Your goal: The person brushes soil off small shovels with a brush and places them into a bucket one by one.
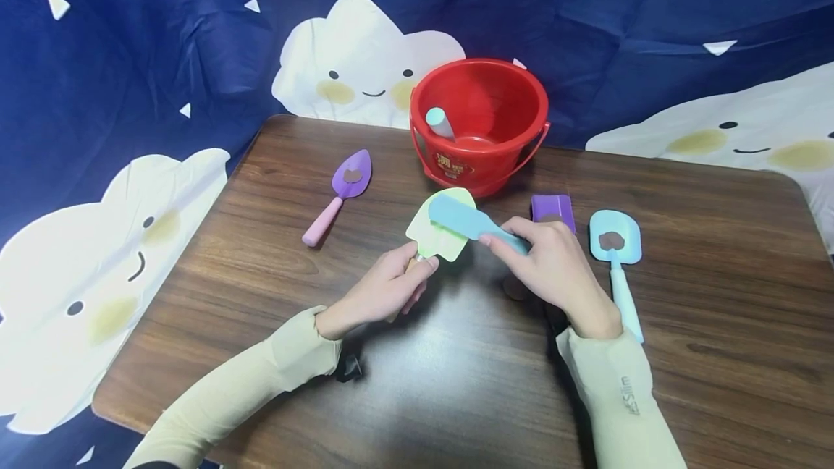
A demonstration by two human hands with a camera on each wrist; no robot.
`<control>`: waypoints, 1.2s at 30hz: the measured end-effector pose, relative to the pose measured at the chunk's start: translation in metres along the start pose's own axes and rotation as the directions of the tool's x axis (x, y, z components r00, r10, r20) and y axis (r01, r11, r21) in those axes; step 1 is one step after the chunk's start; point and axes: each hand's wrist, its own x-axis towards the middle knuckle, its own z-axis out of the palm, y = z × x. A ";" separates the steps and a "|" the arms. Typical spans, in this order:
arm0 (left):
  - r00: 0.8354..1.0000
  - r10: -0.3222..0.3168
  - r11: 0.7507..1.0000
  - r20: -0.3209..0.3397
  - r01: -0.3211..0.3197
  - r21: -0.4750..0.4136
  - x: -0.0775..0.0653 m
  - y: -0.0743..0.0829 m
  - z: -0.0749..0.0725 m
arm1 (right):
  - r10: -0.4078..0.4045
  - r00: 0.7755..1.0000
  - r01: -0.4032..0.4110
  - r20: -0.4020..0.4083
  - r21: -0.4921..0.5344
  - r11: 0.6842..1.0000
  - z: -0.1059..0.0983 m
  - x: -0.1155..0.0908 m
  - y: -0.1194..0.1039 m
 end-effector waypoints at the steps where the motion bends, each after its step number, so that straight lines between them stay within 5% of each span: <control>1: 1.000 0.002 1.000 0.000 -0.002 0.008 0.000 0.000 0.000 | 0.006 1.000 -0.006 -0.007 -0.005 1.000 0.000 0.000 0.000; 14: 0.999 0.042 0.997 -0.007 -0.041 0.062 0.000 0.000 -0.001 | 0.085 0.995 -0.083 -0.054 0.031 0.996 -0.004 0.004 0.000; 28: 1.000 0.009 0.999 -0.013 -0.009 0.031 0.000 0.002 -0.002 | 0.035 0.999 -0.034 -0.022 0.026 0.999 -0.009 0.006 -0.006; 36: 1.000 0.014 0.999 -0.022 -0.013 0.032 0.001 0.002 -0.002 | 0.089 0.988 -0.084 -0.127 0.038 0.996 -0.008 0.007 -0.003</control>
